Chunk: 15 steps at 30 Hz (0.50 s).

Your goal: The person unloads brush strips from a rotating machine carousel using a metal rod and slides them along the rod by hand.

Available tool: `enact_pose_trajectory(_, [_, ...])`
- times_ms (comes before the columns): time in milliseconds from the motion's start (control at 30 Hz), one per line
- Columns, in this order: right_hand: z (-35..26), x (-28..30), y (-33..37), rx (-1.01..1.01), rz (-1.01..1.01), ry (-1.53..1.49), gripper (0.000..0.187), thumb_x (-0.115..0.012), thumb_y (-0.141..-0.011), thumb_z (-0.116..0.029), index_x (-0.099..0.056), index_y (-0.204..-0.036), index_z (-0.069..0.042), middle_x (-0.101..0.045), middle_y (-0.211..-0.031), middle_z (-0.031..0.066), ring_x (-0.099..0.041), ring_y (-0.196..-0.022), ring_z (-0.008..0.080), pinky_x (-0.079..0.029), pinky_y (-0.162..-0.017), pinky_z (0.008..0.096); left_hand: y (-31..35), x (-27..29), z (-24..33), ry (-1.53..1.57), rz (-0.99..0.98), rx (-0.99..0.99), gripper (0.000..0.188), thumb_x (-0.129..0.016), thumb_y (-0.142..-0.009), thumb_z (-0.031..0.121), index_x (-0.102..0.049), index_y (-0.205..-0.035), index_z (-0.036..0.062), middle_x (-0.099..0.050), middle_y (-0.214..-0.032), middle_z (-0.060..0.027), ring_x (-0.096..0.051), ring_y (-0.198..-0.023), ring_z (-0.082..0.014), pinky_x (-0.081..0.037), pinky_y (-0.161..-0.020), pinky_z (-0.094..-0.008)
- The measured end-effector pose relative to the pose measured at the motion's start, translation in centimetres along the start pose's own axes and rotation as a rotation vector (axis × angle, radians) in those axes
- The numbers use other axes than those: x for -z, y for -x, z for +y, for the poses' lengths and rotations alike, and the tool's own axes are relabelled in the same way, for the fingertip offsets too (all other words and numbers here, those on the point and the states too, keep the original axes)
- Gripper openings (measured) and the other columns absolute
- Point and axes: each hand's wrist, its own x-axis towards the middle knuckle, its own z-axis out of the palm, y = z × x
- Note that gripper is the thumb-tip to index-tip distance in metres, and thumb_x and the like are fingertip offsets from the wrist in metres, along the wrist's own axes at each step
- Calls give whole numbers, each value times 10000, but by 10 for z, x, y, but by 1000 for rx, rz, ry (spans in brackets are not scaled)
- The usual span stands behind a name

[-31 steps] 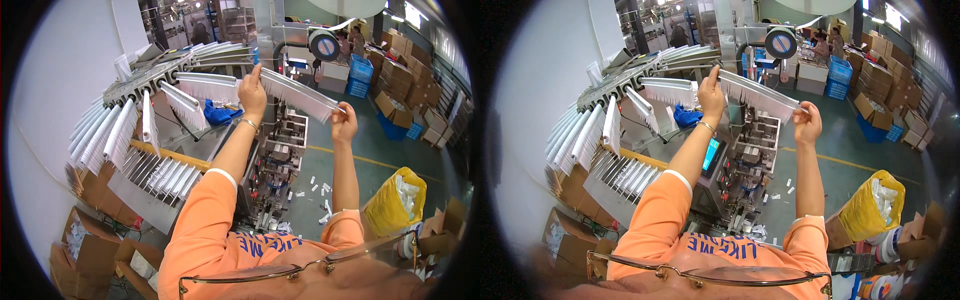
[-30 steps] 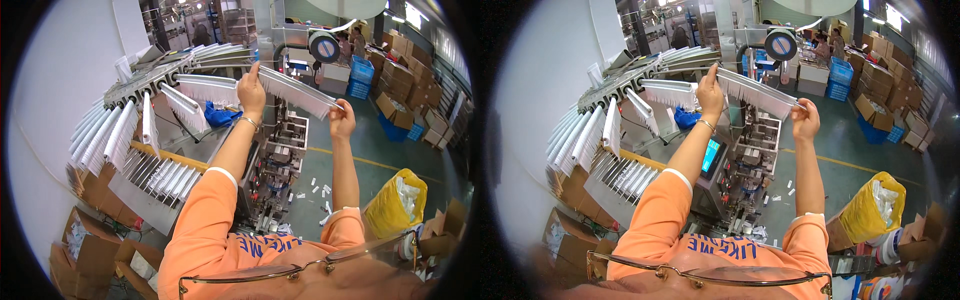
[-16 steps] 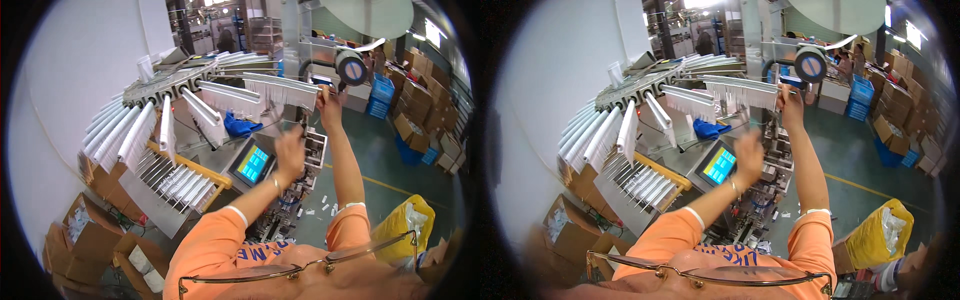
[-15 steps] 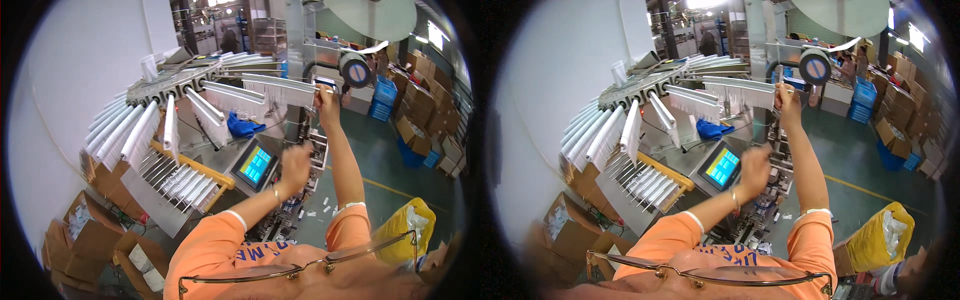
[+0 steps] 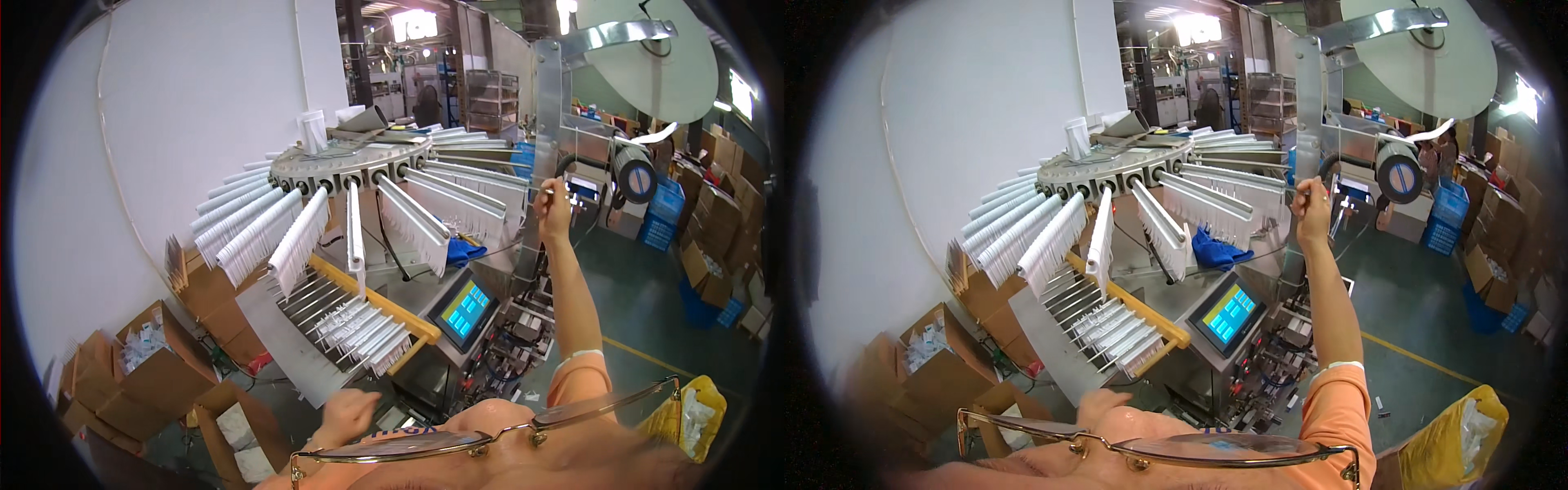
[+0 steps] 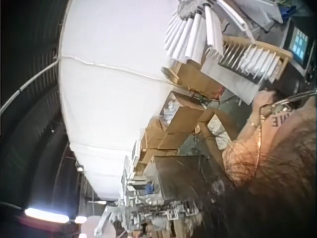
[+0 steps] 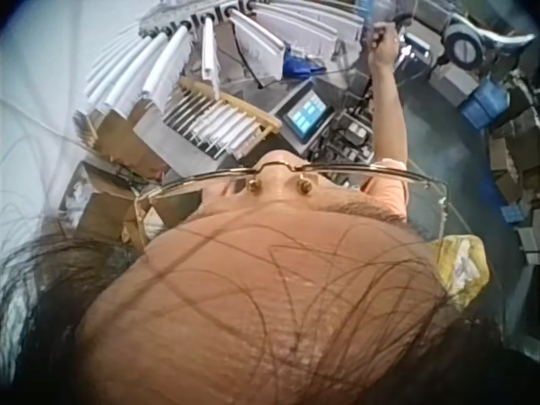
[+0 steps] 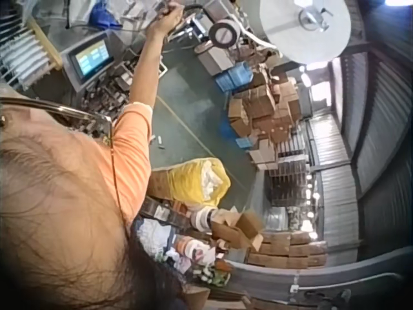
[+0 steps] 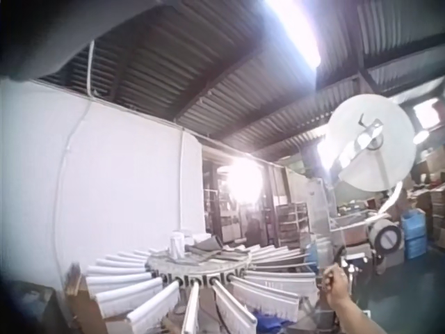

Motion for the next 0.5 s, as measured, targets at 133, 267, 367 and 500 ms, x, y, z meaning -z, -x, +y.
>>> enact_pose_trajectory(133, [17,-11,-2,73,-34,131,359,-413,-930,-328,-488,-679,-83,-384,-534,-27,-316,-429,51,-220,-388,186,15,23,-27,-123,226,203,96,-568,-723,22,-630,-795,35,-524,-607,-107,-522,-542,-268,-414,-511,-340])
enact_pose_trajectory(267, [18,-1,-6,123,-34,136,356,-417,-931,-315,-484,-663,-89,-374,-532,-38,-311,-435,39,-216,-388,182,15,16,-52,-77,301,309,89,-544,-753,33,-613,-805,10,-533,-635,-125,-534,-585,-286,-419,-537,-340])
enact_pose_trajectory(367, [15,-9,0,151,33,232,343,-421,-931,-297,-492,-652,-109,-375,-534,-46,-305,-434,37,-213,-391,175,24,7,-62,7,273,379,95,-530,-764,33,-610,-809,9,-534,-651,-133,-541,-610,-280,-423,-560,-335])
enact_pose_trajectory(500, [17,-12,1,94,17,161,339,-437,-922,-316,-495,-666,-102,-390,-543,-35,-334,-453,47,-239,-403,184,27,-5,-69,-34,334,310,104,-526,-766,30,-610,-823,6,-528,-655,-133,-537,-609,-277,-422,-574,-333])
